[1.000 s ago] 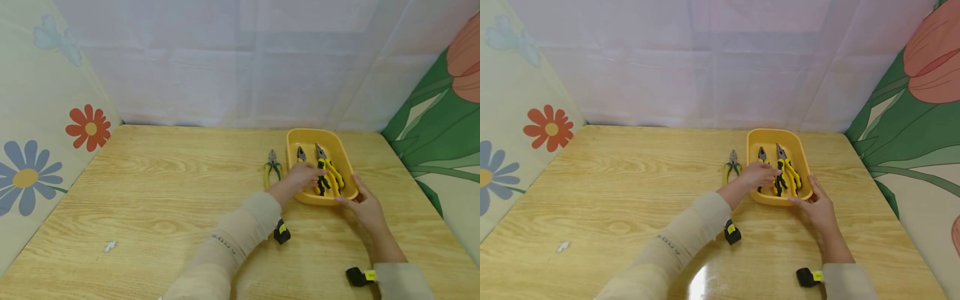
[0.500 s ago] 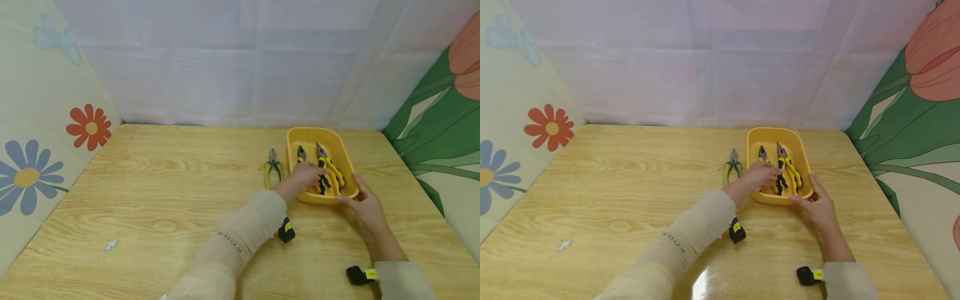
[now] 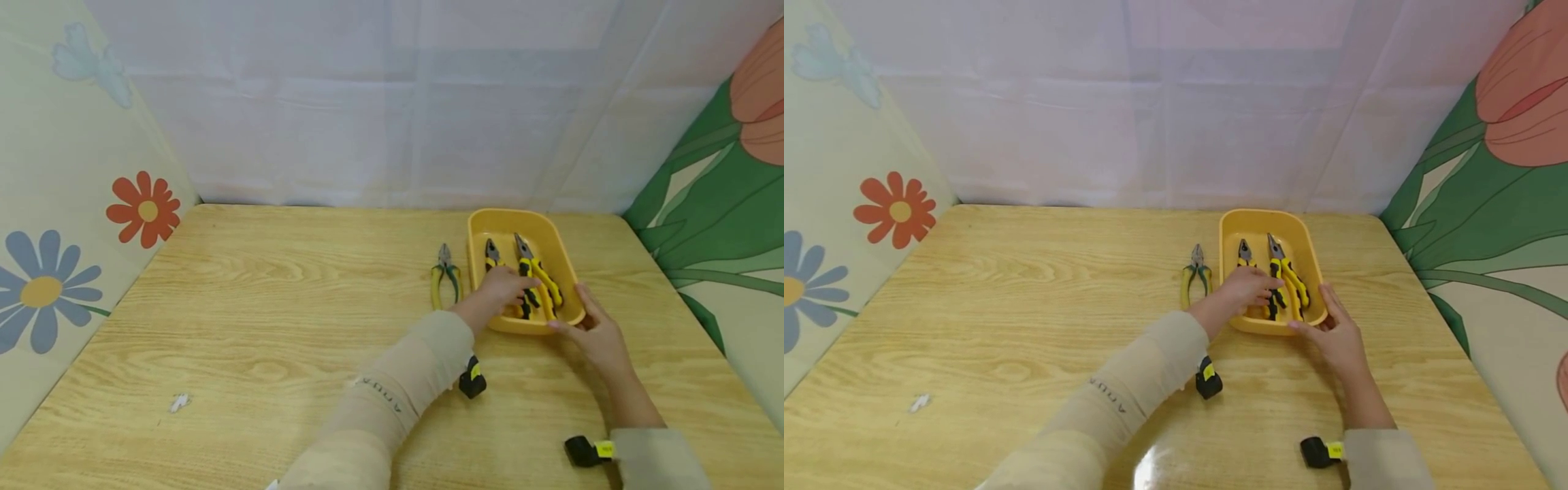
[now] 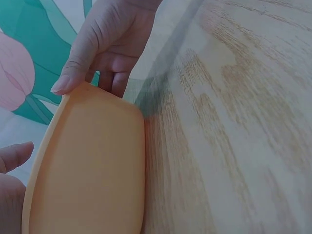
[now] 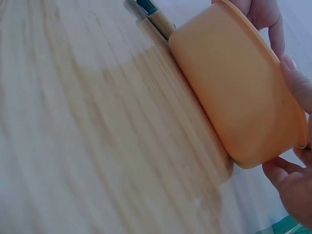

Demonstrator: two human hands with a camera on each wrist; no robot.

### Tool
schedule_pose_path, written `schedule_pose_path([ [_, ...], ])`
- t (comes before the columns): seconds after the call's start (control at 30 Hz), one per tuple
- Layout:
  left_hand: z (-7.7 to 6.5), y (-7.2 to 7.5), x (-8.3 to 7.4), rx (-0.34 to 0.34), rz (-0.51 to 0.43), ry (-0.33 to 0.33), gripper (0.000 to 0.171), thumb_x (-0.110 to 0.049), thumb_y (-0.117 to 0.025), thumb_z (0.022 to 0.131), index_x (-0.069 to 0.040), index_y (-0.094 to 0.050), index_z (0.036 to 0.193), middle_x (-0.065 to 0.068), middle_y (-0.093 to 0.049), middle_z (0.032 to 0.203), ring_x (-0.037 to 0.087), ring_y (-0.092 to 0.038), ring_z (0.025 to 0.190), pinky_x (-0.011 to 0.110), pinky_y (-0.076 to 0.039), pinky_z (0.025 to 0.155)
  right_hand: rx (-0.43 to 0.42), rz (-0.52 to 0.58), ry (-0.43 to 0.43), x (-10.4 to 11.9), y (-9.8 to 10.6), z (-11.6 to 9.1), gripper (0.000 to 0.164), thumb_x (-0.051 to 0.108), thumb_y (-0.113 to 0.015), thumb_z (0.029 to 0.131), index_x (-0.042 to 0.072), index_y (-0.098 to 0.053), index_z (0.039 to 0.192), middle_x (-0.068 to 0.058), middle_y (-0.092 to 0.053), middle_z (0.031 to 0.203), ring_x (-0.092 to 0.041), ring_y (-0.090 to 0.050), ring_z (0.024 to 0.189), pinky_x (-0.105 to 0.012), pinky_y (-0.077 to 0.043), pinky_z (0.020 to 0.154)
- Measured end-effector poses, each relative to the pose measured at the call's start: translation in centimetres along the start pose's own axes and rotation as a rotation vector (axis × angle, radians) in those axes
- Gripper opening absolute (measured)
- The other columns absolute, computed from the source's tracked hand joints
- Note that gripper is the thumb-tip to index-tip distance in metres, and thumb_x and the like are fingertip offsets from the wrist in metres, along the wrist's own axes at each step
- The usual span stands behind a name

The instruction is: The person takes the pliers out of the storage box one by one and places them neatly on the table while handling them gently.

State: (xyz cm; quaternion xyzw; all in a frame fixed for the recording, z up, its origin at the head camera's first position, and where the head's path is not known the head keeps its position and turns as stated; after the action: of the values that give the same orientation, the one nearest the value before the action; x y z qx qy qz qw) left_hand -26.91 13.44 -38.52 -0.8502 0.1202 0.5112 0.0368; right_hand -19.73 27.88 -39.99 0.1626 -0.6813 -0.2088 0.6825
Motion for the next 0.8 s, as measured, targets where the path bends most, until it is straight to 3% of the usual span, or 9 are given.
schedule_pose_path([
  [0.63, 0.47, -0.17, -0.07, -0.041, 0.057, 0.058, 0.049, -0.023, -0.071, 0.071, -0.007, -0.052, 0.114, 0.007, -0.058, 0.092, 0.021, -0.058, 0.078, 0.032, -0.050, 0.068, 0.003, -0.002, -0.029, 0.07, -0.25, -0.07, 0.078, 0.026, -0.060, 0.081, 0.021, -0.005, 0.137, -0.002, 0.003, 0.142, -0.027, -0.012, 0.125, -0.003, -0.026, 0.086],
  [0.8, 0.43, -0.45, -0.11, -0.033, 0.060, 0.060, 0.050, -0.024, -0.070, 0.072, -0.008, -0.052, 0.116, 0.006, -0.057, 0.097, 0.020, -0.058, 0.079, 0.031, -0.050, 0.067, 0.000, -0.009, -0.048, 0.02, 0.01, -0.08, 0.079, 0.028, -0.060, 0.081, 0.023, -0.005, 0.137, 0.000, 0.003, 0.142, -0.028, -0.012, 0.125, -0.003, -0.027, 0.086],
])
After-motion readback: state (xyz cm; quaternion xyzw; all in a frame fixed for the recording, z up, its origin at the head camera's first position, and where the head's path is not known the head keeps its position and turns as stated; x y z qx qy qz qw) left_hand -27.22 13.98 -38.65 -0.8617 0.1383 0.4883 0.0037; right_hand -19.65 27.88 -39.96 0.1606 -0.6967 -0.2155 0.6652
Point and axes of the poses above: each hand's wrist, its own z-axis towards the middle knuckle, its own y-axis out of the back of the hand, x = y × z, the point moved 4 cm from there along z, towards the middle knuckle
